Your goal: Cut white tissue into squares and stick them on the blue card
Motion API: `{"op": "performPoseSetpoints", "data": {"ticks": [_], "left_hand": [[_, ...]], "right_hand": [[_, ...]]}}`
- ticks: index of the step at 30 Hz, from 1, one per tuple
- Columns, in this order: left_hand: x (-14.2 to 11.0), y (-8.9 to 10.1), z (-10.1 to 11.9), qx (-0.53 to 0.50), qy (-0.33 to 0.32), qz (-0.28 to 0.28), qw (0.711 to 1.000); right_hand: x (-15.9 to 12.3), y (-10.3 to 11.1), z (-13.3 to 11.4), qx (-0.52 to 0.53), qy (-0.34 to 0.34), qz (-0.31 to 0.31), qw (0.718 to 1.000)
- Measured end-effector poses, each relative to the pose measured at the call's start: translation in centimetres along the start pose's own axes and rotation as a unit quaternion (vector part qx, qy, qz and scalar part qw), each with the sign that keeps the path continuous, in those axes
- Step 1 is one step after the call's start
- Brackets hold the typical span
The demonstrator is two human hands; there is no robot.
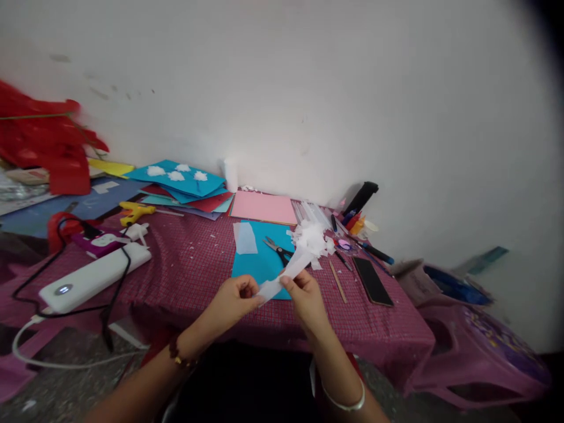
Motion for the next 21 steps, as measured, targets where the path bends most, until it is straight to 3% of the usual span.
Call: {"op": "performPoseSetpoints", "data": {"ticks": [8,13,17,21], "left_hand": [[-0.3,-0.9,0.0,-0.124,-0.043,0.014,0.991],[0.5,-0.7,-1.1,-0.094,-0.028,0.015,0.995],[1.4,0.9,-2.6,0.001,-0.018,-0.003,1.0],[1.3,3.7,-1.4,0.044,-0.051,0.039,0.997]], "right_hand": [[-0.7,-0.4,-0.4,-0.109,0.04,0.007,0.993],[-0.5,-0.3,-0.6,-0.113,0.048,0.007,0.992],[0.1,0.6,-1.2,-0.119,0.064,0.019,0.991],[0.6,0.5,-1.4,-0.121,0.043,0.003,0.992]]}}
Point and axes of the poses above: each hand's wrist, its own x-axis towards the middle knuckle, its own y-axis out of the back of the hand, z = x × y, the point moved 6 cm from there along x, towards the middle knuckle, and after that the axes turned 13 degrees about x, right-handed, at the moved point
